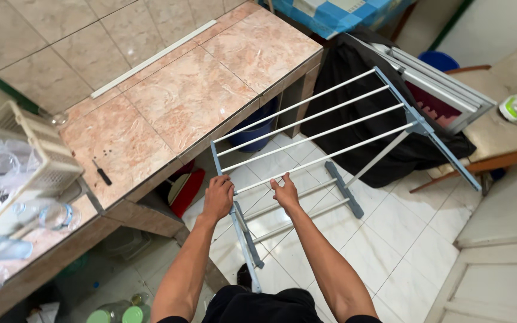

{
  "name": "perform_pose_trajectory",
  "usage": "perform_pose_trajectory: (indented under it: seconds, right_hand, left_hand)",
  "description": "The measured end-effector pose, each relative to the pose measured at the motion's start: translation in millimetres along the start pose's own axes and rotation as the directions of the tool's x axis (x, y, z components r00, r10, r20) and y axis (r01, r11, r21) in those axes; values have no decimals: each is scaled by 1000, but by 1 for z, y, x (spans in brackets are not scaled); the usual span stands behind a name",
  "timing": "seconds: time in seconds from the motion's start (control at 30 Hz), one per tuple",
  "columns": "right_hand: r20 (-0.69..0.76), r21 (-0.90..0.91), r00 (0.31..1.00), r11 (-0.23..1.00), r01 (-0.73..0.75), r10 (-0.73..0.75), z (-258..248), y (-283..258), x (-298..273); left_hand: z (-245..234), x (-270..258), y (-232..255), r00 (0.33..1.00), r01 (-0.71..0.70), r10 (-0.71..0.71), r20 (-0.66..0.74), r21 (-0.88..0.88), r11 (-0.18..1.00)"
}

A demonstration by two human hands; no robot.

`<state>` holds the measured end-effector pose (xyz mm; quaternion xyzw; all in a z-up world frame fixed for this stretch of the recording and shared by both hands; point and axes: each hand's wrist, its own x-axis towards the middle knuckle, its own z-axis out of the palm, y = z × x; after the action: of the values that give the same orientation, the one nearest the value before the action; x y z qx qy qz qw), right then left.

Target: The person assembles a white plastic drying rack by inserting multiple horizontal bars into the frame. They repeatedly remove bars, place them on a tiled counter, and reinsert them into the rack, adjusting the frame as needed.

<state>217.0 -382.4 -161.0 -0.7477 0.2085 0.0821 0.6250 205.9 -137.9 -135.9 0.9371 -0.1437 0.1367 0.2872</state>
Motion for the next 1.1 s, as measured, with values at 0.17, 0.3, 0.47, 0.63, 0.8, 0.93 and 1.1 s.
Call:
perform_pose_trajectory:
  seconds: [0.17, 0.3, 0.47, 0.63, 0.8, 0.93, 1.1]
  right_hand:
    - [111, -16, 993, 999, 37, -35, -21, 2, -15]
    - [154, -36, 987, 997, 61, -55, -43, 17, -29]
    - [160, -29, 981, 993, 117, -111, -68, 43, -35]
    - [219, -37, 971, 994, 103, -93, -63, 70, -49]
    - [270, -19, 958, 994, 108, -99, -54, 78, -49]
    - [351, -82, 932, 988, 134, -97, -65, 76, -40]
    - [426, -72, 904, 994, 85, -46, -72, 64, -29]
  left_hand:
    - [3, -20, 21, 996, 90, -89, -21, 28, 996]
    - [2, -45, 34, 990, 116, -114, -81, 29, 993]
    - [-3, -94, 51, 965, 136, -135, -227, -10, 991]
    - [-13, -141, 68, 942, 187, -183, -282, -13, 982]
    - [-18, -157, 79, 925, 265, -252, -283, 10, 964]
    - [-11, -161, 92, 922, 340, -318, -220, 66, 938]
    - [-1, -174, 107, 918, 291, -261, -300, 60, 955]
